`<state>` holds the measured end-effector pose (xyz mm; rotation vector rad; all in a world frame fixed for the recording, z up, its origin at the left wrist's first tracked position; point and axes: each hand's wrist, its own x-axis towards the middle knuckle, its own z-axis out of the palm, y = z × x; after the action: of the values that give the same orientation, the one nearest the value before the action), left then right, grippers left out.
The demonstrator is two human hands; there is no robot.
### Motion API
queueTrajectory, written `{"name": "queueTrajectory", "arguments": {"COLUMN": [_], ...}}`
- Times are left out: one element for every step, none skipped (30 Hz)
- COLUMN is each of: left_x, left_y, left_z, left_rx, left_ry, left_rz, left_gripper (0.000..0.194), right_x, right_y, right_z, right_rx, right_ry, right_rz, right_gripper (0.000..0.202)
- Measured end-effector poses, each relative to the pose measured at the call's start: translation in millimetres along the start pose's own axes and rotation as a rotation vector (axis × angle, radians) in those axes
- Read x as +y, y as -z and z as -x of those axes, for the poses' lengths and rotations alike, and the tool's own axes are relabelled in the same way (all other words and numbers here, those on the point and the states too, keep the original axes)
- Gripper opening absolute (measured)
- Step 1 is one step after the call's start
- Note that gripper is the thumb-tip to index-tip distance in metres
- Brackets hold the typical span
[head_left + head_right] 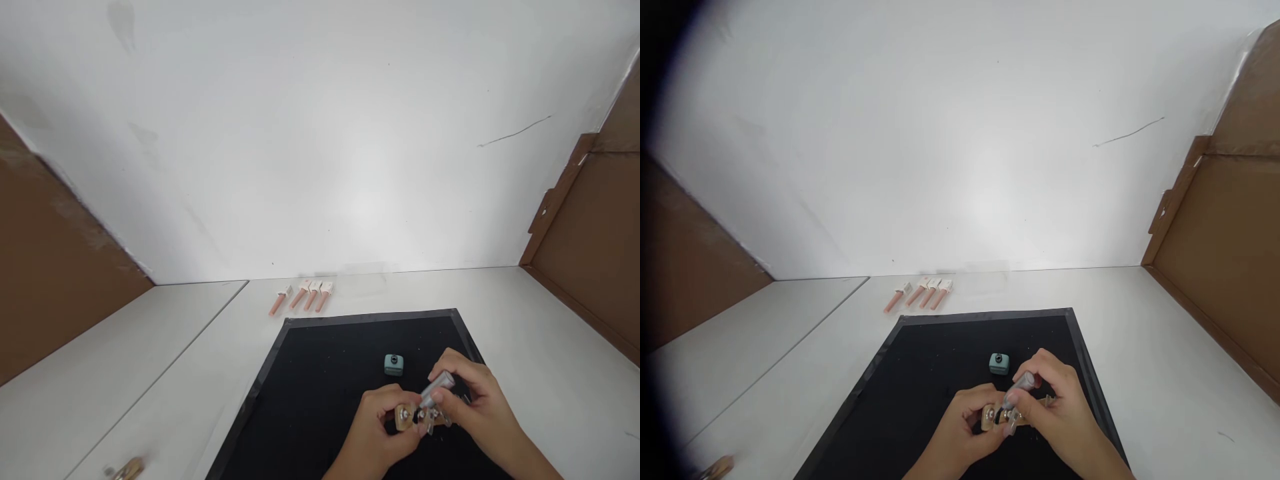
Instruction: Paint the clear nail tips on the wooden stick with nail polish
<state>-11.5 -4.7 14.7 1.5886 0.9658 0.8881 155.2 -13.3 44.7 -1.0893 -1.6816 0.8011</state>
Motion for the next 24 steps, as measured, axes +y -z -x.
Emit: {"name": "queueTrajectory", "arguments": {"left_x": [-1.7,-4.0,-6.4,-8.5,-10.1,-10.8,-10.6,-9.5,-7.8,-5.8,-3.9,-2.5,-1.8,-2.1,-3.4,-5.5,-8.1,-10.8,-13.2,-14.9,-15.8,-15.7,-14.9,-13.5], "left_y": [-0.3,-0.5,-0.6,-0.6,-0.5,-0.3,-0.2,-0.1,-0.2,-0.4,-0.7,-1.1,-1.6,-2.2,-2.7,-3.2,-3.5,-3.6,-3.6,-3.3,-3.0,-2.6,-2.2,-1.9], "left_z": [0.2,0.6,1.0,1.4,1.7,1.8,1.8,1.6,1.3,0.9,0.5,0.3,0.2,0.4,0.7,1.3,1.9,2.6,3.2,3.6,3.9,3.9,3.6,3.2], "left_rx": [-0.003,-0.003,-0.004,-0.003,0.002,0.009,0.014,0.02,0.026,0.031,0.032,0.029,0.023,0.012,-0.001,-0.01,-0.013,-0.01,-0.003,0.003,0.005,0.002,-0.002,-0.004], "left_ry": [-0.01,-0.021,-0.028,-0.033,-0.034,-0.033,-0.029,-0.023,-0.015,-0.008,-0.004,-0.004,-0.007,-0.016,-0.027,-0.04,-0.053,-0.063,-0.07,-0.073,-0.069,-0.061,-0.053,-0.049], "left_rz": [-0.002,-0.002,-0.001,0.0,0.0,-0.001,-0.004,-0.008,-0.013,-0.017,-0.021,-0.026,-0.031,-0.034,-0.034,-0.031,-0.024,-0.016,-0.013,-0.014,-0.019,-0.025,-0.033,-0.04], "left_gripper": [0.02,0.019,0.019,0.019,0.019,0.019,0.02,0.02,0.02,0.021,0.021,0.02,0.02,0.019,0.019,0.019,0.02,0.021,0.021,0.022,0.022,0.021,0.02,0.02], "right_x": [1.1,2.0,2.5,2.5,2.1,1.2,0.2,-0.7,-1.3,-1.5,-1.3,-0.8,-0.1,0.6,1.2,1.5,1.5,1.3,0.9,0.3,-0.2,-0.8,-1.1,-1.3], "right_y": [-0.4,-0.5,-0.4,0.0,0.6,1.3,2.0,2.6,3.0,3.1,2.9,2.4,1.8,1.0,0.3,-0.2,-0.5,-0.6,-0.4,0.1,0.6,1.0,1.4,1.5], "right_z": [-0.1,-0.2,-0.4,-0.6,-0.7,-0.8,-0.8,-0.8,-0.6,-0.4,-0.2,-0.1,0.0,-0.1,-0.4,-0.7,-1.2,-1.6,-1.9,-2.1,-2.1,-1.9,-1.4,-0.9], "right_rx": [0.033,0.071,0.107,0.132,0.143,0.138,0.117,0.086,0.049,0.014,-0.012,-0.028,-0.03,-0.02,0.004,0.037,0.075,0.111,0.141,0.157,0.159,0.144,0.118,0.082], "right_ry": [0.0,0.002,0.006,0.01,0.018,0.032,0.045,0.058,0.067,0.071,0.07,0.063,0.056,0.05,0.043,0.032,0.022,0.011,0.003,-0.001,0.001,0.009,0.016,0.014], "right_rz": [0.021,0.042,0.056,0.061,0.057,0.044,0.027,0.008,-0.007,-0.015,-0.014,-0.003,0.014,0.034,0.055,0.075,0.09,0.101,0.105,0.1,0.084,0.06,0.03,-0.004], "right_gripper": [0.023,0.021,0.02,0.02,0.02,0.022,0.023,0.025,0.026,0.027,0.026,0.026,0.025,0.025,0.025,0.025,0.024,0.024,0.024,0.024,0.025,0.027,0.029,0.03]}}
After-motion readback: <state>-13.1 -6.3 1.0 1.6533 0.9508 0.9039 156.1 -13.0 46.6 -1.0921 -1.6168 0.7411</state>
